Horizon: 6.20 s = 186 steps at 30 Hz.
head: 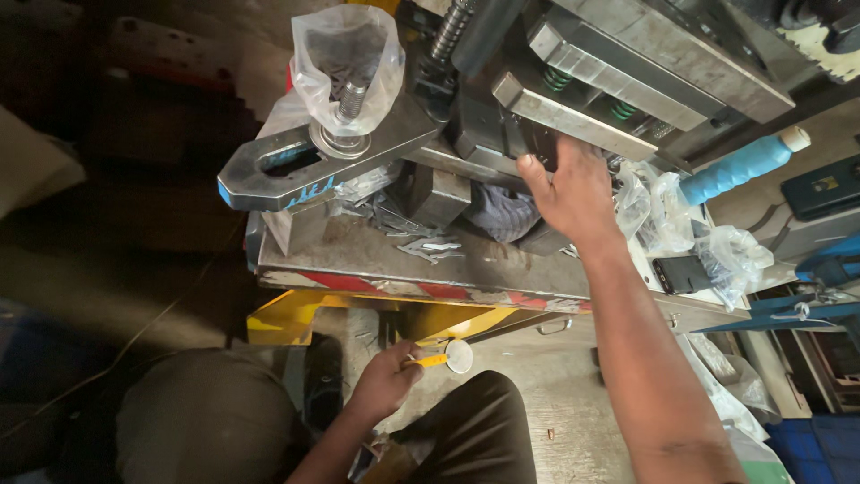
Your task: The person operates a manual press machine, repeatedly placing small metal pieces into the press, actuating the lever, and removing the processed pieces. The person uses a yellow stick to assist in handling the pieces.
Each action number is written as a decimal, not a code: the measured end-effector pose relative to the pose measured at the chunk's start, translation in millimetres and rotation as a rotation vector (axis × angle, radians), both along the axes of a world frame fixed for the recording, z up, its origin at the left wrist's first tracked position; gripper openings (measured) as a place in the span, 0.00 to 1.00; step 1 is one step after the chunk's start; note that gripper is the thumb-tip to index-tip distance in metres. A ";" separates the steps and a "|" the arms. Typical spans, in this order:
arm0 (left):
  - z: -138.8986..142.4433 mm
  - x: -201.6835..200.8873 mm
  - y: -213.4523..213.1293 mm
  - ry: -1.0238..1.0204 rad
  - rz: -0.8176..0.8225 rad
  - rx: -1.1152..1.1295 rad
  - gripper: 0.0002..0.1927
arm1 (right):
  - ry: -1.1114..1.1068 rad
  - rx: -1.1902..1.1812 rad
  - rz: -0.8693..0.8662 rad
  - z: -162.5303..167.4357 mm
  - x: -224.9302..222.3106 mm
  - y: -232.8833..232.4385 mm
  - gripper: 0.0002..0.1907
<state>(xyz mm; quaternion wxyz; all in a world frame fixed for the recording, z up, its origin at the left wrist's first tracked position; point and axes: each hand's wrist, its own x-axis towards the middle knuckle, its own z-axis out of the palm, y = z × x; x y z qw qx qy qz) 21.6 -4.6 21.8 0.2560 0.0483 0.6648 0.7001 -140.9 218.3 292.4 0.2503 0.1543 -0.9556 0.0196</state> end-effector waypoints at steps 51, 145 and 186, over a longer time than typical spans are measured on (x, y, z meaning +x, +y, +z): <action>-13.5 0.6 12.5 0.012 -0.001 0.161 0.10 | -0.039 0.161 -0.103 -1.9 -10.6 5.9 0.52; 26.3 32.3 28.7 0.268 0.024 -0.250 0.08 | -0.118 -0.935 0.059 -110.8 110.7 48.4 0.14; 210.1 40.9 4.8 0.323 0.489 0.441 0.05 | -0.259 -1.055 0.094 -105.6 105.3 75.7 0.17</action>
